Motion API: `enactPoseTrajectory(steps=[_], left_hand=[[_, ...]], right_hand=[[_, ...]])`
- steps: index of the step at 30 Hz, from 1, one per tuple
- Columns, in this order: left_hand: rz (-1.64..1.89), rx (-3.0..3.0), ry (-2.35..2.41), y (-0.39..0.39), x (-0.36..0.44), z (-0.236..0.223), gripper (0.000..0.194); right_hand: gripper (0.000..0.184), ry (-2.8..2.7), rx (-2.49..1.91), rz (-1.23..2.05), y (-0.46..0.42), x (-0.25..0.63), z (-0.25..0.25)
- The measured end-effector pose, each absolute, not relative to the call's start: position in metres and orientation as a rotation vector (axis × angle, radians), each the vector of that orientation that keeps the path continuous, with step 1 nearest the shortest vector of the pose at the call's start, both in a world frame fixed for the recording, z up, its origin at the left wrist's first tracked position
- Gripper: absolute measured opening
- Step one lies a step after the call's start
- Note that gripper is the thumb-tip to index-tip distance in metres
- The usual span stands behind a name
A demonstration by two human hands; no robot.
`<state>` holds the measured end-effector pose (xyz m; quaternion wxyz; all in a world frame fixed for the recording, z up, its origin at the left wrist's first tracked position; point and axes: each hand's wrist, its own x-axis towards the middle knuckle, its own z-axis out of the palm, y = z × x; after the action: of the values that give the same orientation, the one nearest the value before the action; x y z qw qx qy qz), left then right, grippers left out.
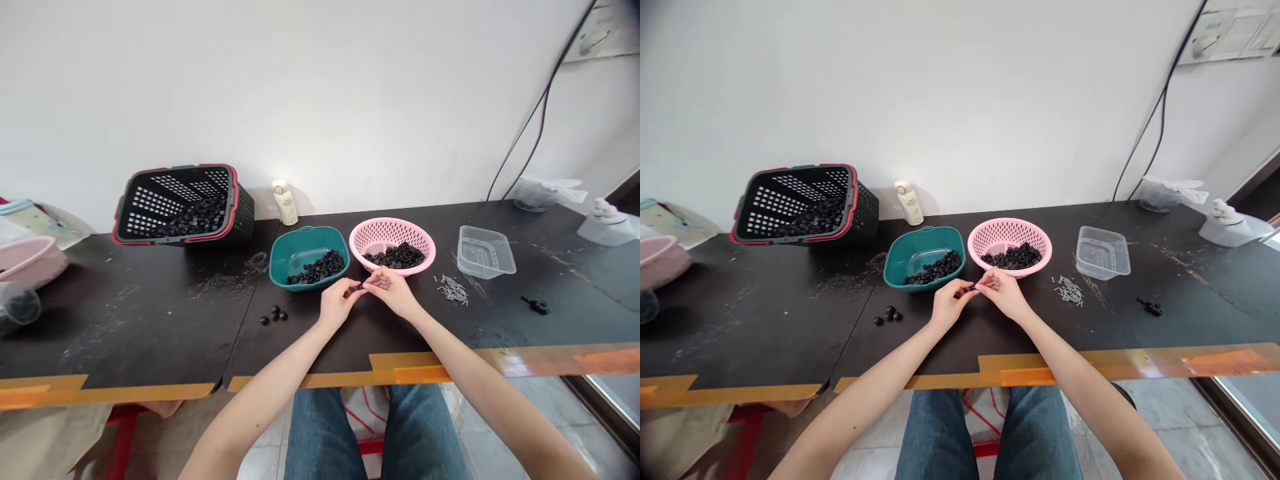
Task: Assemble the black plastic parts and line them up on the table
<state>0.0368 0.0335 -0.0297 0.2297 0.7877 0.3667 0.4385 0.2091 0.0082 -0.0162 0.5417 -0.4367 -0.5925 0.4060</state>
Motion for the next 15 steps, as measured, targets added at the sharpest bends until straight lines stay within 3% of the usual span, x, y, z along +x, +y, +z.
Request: enactPoseTrajectory(steps=[9,15], left_hand=[[1.162,2.137,0.989,0.032,0.038,-0.031,0.024],[1.131,2.089,0.985,0.031,0.04,-0.028,0.025]], right_hand=[[0.029,-1.328,-1.055,0.987,0.006,0.206,-0.016],[0.022,-1.488,-1.12,0.812,-0.004,0.208,-0.005]])
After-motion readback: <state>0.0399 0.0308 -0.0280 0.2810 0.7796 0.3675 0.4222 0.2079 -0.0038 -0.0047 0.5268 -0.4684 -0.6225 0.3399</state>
